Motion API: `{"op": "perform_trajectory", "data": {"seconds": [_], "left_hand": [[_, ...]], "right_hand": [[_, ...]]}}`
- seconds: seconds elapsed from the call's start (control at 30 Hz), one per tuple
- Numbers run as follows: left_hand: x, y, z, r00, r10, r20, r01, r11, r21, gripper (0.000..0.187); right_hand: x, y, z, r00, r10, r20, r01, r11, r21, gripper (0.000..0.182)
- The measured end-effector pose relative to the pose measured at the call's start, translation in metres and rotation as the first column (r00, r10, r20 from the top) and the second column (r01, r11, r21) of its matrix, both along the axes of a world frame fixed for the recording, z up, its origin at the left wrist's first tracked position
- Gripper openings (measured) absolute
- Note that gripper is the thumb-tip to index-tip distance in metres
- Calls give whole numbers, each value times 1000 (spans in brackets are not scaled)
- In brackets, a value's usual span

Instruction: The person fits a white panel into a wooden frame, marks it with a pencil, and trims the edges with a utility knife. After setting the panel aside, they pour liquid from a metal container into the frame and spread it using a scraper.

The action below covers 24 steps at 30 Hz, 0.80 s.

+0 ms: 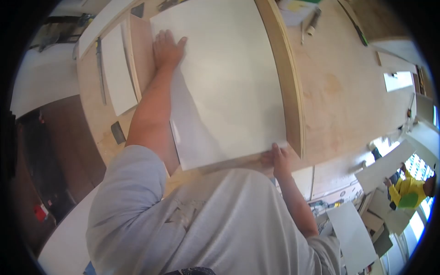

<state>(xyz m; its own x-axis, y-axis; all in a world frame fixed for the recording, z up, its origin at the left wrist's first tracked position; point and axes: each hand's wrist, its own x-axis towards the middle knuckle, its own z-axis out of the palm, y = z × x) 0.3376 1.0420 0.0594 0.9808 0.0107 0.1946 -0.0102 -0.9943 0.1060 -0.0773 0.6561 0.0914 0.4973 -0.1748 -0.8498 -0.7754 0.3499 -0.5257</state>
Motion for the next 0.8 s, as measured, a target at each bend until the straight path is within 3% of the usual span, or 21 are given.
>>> {"op": "perform_trajectory", "data": {"seconds": [0.13, 0.4, 0.6, 0.7, 0.8], "left_hand": [[-67, -19, 10, 998, 28, -53, -29, 1000, -11, 87], [-210, -73, 31, 985, -39, -170, 39, 999, -7, 86], [-293, -110, 44, 939, -196, -283, 214, 976, 32, 84], [-323, -110, 45, 928, -316, -196, 313, 949, -47, 84], [-355, -114, 46, 891, -383, -242, 383, 922, -50, 86]], "right_hand": [[-4, -3, -16, 997, -68, 20, 67, 997, 21, 43], [6, 1, 4, 999, 18, 33, -17, 1000, -17, 45], [6, 0, -7, 999, 19, 47, -19, 1000, 7, 50], [2, -1, -7, 995, -8, 98, 4, 999, 40, 51], [1, 1, -7, 994, -47, 101, 43, 998, 48, 52]]}}
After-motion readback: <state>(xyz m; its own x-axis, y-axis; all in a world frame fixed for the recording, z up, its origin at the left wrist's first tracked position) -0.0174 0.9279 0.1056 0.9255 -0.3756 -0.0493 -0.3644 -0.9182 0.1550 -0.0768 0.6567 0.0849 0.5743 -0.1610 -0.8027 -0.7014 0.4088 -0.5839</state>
